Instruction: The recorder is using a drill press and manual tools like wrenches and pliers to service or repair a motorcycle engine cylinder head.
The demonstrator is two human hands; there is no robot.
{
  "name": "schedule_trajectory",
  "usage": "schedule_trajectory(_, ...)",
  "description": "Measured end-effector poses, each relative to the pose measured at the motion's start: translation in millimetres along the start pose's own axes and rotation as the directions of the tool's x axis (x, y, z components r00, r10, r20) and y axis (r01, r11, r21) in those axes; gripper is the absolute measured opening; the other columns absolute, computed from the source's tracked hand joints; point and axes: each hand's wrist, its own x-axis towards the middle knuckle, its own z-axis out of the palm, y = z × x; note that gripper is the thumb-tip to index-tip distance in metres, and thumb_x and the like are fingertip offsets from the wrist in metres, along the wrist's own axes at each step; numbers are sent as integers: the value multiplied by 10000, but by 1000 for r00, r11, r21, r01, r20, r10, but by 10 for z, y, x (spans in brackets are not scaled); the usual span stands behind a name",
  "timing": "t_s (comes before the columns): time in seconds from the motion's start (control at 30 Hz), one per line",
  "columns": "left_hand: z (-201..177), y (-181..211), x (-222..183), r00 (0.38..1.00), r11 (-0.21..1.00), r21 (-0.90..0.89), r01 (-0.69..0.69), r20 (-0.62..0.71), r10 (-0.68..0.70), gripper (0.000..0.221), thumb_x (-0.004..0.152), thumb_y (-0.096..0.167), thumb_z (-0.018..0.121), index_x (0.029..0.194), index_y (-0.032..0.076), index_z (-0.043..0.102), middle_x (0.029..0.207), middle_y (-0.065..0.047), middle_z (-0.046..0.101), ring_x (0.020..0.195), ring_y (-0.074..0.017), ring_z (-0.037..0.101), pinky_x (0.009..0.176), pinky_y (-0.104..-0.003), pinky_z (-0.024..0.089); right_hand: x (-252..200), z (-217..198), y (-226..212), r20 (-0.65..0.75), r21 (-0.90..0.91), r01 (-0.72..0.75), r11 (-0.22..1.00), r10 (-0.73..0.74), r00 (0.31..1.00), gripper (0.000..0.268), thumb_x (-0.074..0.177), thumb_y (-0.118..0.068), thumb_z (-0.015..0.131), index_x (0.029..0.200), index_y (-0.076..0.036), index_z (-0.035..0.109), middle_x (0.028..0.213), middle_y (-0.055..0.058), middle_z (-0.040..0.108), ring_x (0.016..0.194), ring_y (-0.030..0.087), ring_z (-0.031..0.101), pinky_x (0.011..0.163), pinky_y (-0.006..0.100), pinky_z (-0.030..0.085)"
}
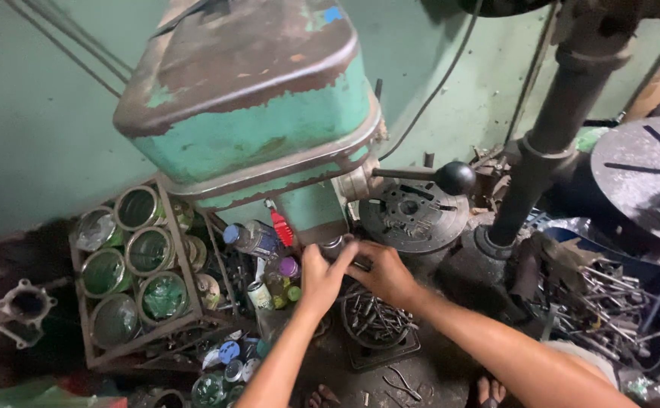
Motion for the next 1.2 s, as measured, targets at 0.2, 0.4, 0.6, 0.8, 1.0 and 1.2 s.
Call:
schedule_trajectory(0.2, -556, -509, -214, 982, 957, 280, 77, 146, -121, 415, 1029, 336, 633, 1204, -40, 640, 1057, -116, 742, 981, -216, 687, 895, -363, 516, -354, -29, 24, -159, -127, -134, 983, 113, 981, 189, 851, -23, 691, 1036, -7, 728, 1009, 161, 691, 884, 315, 713, 761, 378, 568)
schedule_trajectory(0.4, -416, 30, -336, 708, 964, 251, 89, 665, -238, 321, 916, 184, 705, 1213, 65, 686, 1048, -93, 796, 922, -134, 745, 842, -319, 579, -441, 63, -139, -184, 241, -178, 954, 225, 957, 143, 932, -44, 657, 1060, -13, 711, 972, 65, 638, 840, 153, 678, 709, 293, 556)
schedule_trajectory(0.6, -387, -102, -240, 825, 987, 147, -58, 564, -36, 259, 961, 137, 685, 1200, 42, 718, 1037, -126, 783, 913, -113, 710, 810, -321, 560, -361, 211, -190, -230, 329, -193, 924, 276, 933, 156, 946, -45, 702, 1100, -23, 686, 936, 43, 662, 793, 115, 619, 671, 257, 517)
schedule_trajectory(0.8, -609, -428, -197, 795, 987, 156, -32, 603, -70, 247, 968, 175, 678, 1182, 67, 734, 981, -111, 801, 843, -93, 680, 789, -316, 557, -360, 372, -217, -236, 431, -18, 902, 132, 963, 313, 900, 46, 712, 1176, -10, 574, 1014, 39, 709, 936, 95, 706, 778, 242, 597)
schedule_trajectory(1.0, -648, -564, -169, 803, 997, 81, 4, 593, -51, 234, 995, 175, 648, 1190, 67, 722, 981, -64, 791, 882, -87, 670, 815, -305, 567, -283, 433, -300, -268, 405, 80, 911, 35, 963, 238, 896, 44, 719, 1084, 10, 578, 1017, 49, 686, 928, 112, 726, 723, 251, 631)
schedule_trajectory(1.2, -640, -634, -165, 821, 993, 108, -41, 570, -28, 165, 992, 93, 657, 1133, 35, 721, 940, -101, 781, 855, -101, 669, 792, -304, 567, -243, 411, -437, -363, 103, 192, 976, -142, 921, 245, 852, 9, 803, 1025, 8, 630, 976, 70, 655, 838, 132, 699, 674, 257, 591)
